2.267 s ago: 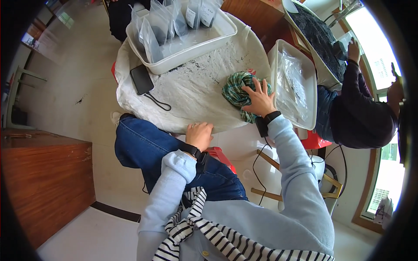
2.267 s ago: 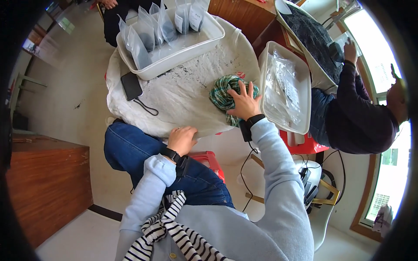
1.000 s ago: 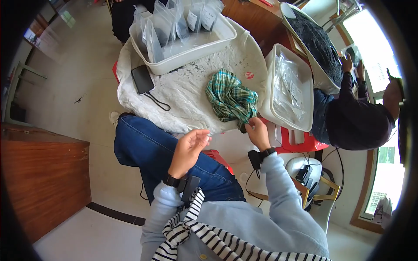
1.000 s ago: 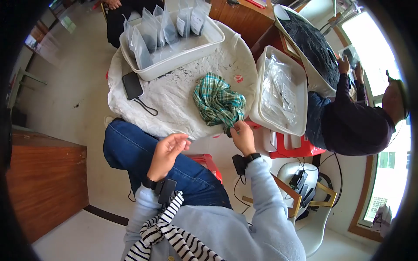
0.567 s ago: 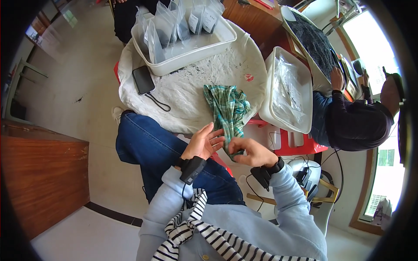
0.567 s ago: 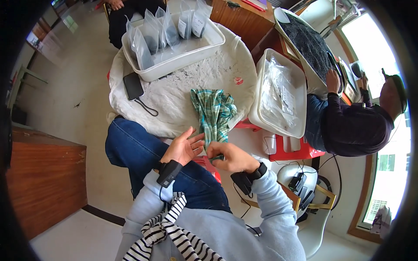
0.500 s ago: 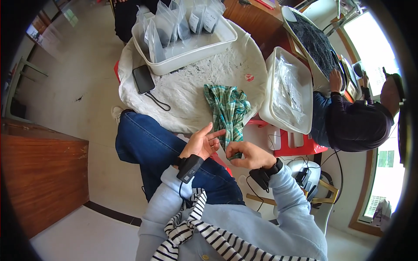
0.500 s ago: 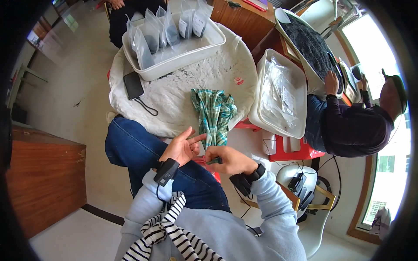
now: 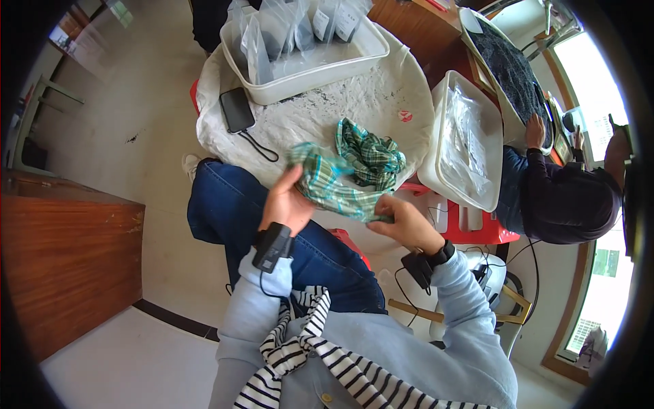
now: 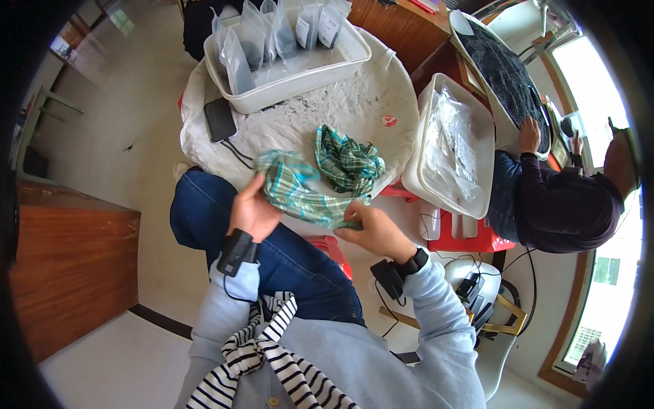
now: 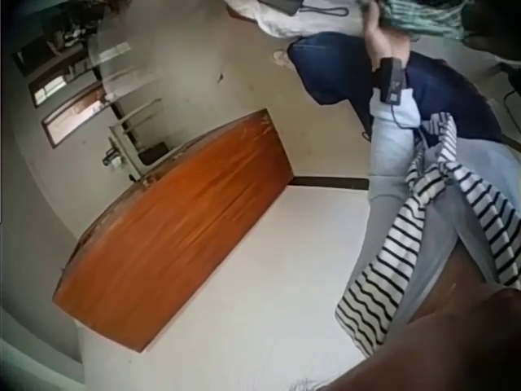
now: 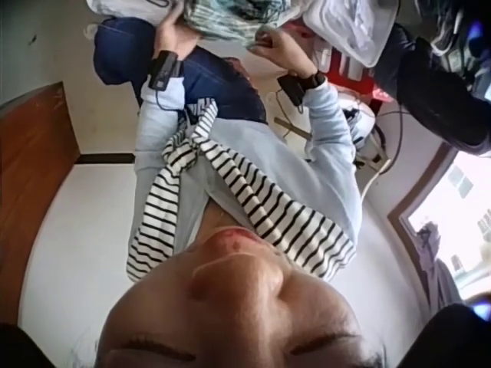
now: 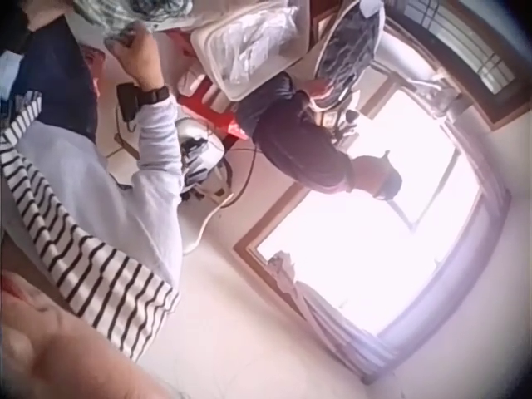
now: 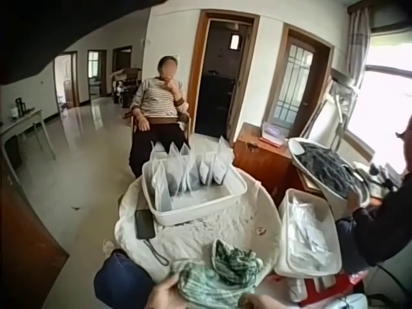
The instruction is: The person picks up a plastic bag containing black material, turns it over, and sets it down. They then pick up a plaid cloth and place it inside the plastic bag.
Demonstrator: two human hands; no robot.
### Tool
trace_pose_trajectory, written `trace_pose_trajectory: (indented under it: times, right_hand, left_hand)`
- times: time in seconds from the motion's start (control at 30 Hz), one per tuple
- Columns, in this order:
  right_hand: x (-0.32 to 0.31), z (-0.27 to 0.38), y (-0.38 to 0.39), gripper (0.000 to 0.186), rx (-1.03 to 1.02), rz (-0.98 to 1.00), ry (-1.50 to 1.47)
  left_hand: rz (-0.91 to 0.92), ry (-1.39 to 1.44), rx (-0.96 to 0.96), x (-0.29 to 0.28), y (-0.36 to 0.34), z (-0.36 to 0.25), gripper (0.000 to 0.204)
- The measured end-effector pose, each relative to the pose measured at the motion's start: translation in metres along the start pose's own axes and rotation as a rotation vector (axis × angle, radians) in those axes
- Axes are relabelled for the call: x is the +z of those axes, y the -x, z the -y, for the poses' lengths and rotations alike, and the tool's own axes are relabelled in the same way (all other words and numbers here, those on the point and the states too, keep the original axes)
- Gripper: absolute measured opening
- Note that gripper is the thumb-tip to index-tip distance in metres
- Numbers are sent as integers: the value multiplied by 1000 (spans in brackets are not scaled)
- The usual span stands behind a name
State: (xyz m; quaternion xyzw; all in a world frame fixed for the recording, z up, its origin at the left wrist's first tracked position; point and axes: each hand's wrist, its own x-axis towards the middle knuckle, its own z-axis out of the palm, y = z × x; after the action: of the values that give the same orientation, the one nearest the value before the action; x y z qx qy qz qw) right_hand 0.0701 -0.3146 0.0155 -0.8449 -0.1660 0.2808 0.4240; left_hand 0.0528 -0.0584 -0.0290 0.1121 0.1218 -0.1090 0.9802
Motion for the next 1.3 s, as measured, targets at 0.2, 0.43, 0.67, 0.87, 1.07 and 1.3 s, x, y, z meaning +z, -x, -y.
trace_pose_trajectory:
  times: [0.2,0.43,0.67,0.87,1.07,1.3]
  right_hand:
    - [-60,13,-34,28,4,-337,409]
    - [-120,67,-49,34,-146,-144,410]
    - [-118,-64,-118,49,-150,-247,685]
    - [-76,-84,-129,59,16,-161,1001]
    - [-103,-81,-142,57,-84,-148,357]
    - [-115,109,-68,52,-536,-639,849]
  left_hand:
    - [-152,38,256,-14,15,-52,31]
    - [-63,35,322,-26,25,-61,34]
    - [185,88,247,-44,65,-80,40]
    - [-93,-50,322,-49,104,-95,42]
    - [-341,-520,599,-67,137,-127,42]
    - [-803,-1608,1095,-34,128,-122,66]
